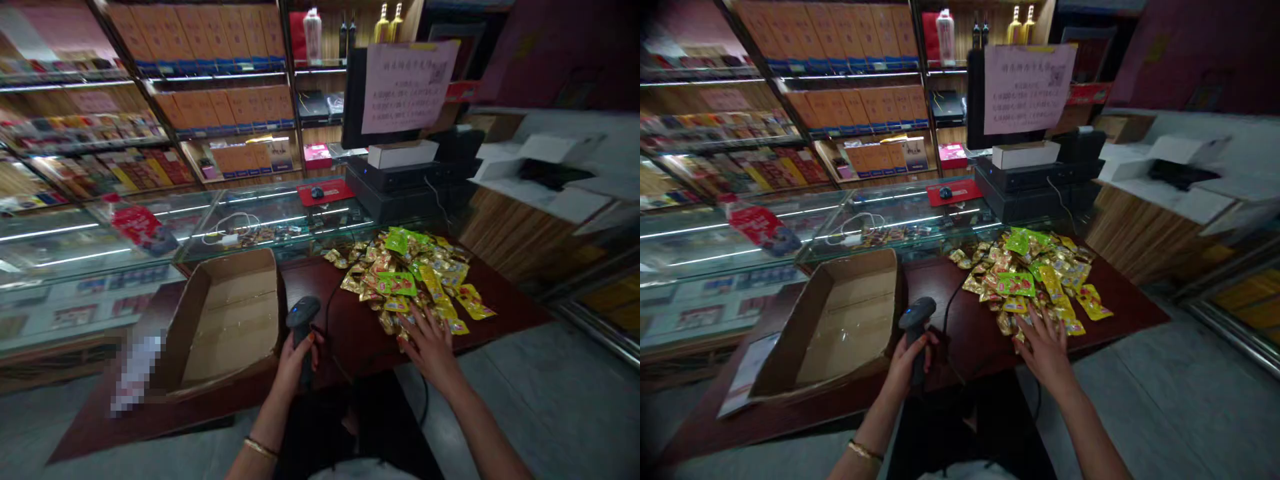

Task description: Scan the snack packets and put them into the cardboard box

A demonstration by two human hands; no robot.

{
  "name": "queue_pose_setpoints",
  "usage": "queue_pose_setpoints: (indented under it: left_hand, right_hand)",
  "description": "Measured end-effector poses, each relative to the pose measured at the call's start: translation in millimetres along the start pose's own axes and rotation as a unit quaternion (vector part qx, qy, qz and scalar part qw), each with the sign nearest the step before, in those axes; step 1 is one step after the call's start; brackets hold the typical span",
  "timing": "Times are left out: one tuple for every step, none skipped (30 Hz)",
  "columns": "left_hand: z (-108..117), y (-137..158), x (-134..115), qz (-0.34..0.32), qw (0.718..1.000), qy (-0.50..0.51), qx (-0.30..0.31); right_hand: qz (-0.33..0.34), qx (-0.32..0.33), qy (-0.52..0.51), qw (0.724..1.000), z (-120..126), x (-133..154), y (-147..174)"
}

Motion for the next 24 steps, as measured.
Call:
queue_pose_setpoints:
  left_hand:
    - [-2,4,-3,0.002,1.0,-0.003,0.001]
    - [-4,8,-5,0.003,1.0,-0.007,0.002]
    - [-6,12,-8,0.003,1.0,-0.011,0.002]
    - [-7,16,-11,0.003,1.0,-0.017,0.001]
    - [-8,20,-13,0.002,1.0,-0.024,-0.002]
    - [-8,23,-15,0.001,1.0,-0.03,-0.004]
    - [-8,26,-18,-0.001,0.999,-0.037,-0.008]
    - [-8,28,-19,-0.003,0.999,-0.044,-0.012]
    - [-8,31,-21,-0.005,0.999,-0.051,-0.016]
    - [-7,33,-22,-0.004,0.998,-0.057,-0.019]
    - [-7,36,-22,-0.002,0.998,-0.063,-0.022]
    - [-7,38,-23,0.003,0.997,-0.069,-0.026]
    - [-7,40,-23,0.011,0.997,-0.075,-0.03]
    - [-7,42,-23,0.019,0.996,-0.08,-0.034]
    - [-7,43,-24,0.025,0.995,-0.083,-0.039]
    - [-8,45,-24,0.028,0.995,-0.086,-0.044]
    - [-9,46,-25,0.03,0.995,-0.087,-0.047]
    - [-10,47,-26,0.03,0.994,-0.088,-0.05]
    - [-10,48,-27,0.03,0.994,-0.09,-0.052]
    - [-11,48,-28,0.032,0.994,-0.092,-0.053]
    - [-12,49,-29,0.034,0.993,-0.095,-0.054]
    - [-12,50,-31,0.036,0.993,-0.097,-0.054]
    - [-13,50,-32,0.038,0.993,-0.098,-0.054]
    - [-13,51,-32,0.039,0.993,-0.097,-0.053]
  right_hand:
    - [0.0,0.006,-0.008,1.0,-3,5,-9]
    - [-0.002,0.009,-0.016,1.0,-5,10,-17]
    - [-0.004,0.01,-0.025,1.0,-7,15,-25]
    - [-0.007,0.009,-0.035,0.999,-8,19,-31]
    - [-0.013,0.007,-0.047,0.999,-8,22,-35]
    - [-0.019,0.002,-0.059,0.998,-8,23,-38]
    - [-0.023,-0.008,-0.072,0.997,-6,24,-39]
    - [-0.026,-0.023,-0.086,0.996,-3,23,-38]
    - [-0.03,-0.042,-0.101,0.994,0,21,-36]
    - [-0.039,-0.064,-0.116,0.99,3,19,-33]
    - [-0.055,-0.086,-0.125,0.987,6,15,-30]
    - [-0.077,-0.106,-0.127,0.983,8,12,-26]
    - [-0.105,-0.121,-0.119,0.98,9,9,-23]
    - [-0.134,-0.129,-0.103,0.977,10,6,-20]
    - [-0.156,-0.128,-0.082,0.976,9,5,-19]
    - [-0.168,-0.121,-0.062,0.976,9,4,-18]
    - [-0.169,-0.109,-0.046,0.978,8,3,-19]
    - [-0.163,-0.094,-0.037,0.981,8,3,-21]
    - [-0.155,-0.081,-0.034,0.984,8,2,-24]
    - [-0.15,-0.071,-0.037,0.985,9,1,-27]
    - [-0.15,-0.064,-0.041,0.986,11,-1,-32]
    - [-0.15,-0.06,-0.046,0.986,14,-4,-38]
    - [-0.145,-0.058,-0.05,0.986,17,-6,-44]
    - [-0.13,-0.054,-0.052,0.989,19,-8,-52]
Point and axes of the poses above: each hand's wrist, its own y-axis away from the middle knuckle, its own z-axis out of the back of the hand, x = y × z, the point moved 2 cm from there along -y, towards the middle knuckle, and after that the axes turned 8 degrees about y, right-handed, at the moved point
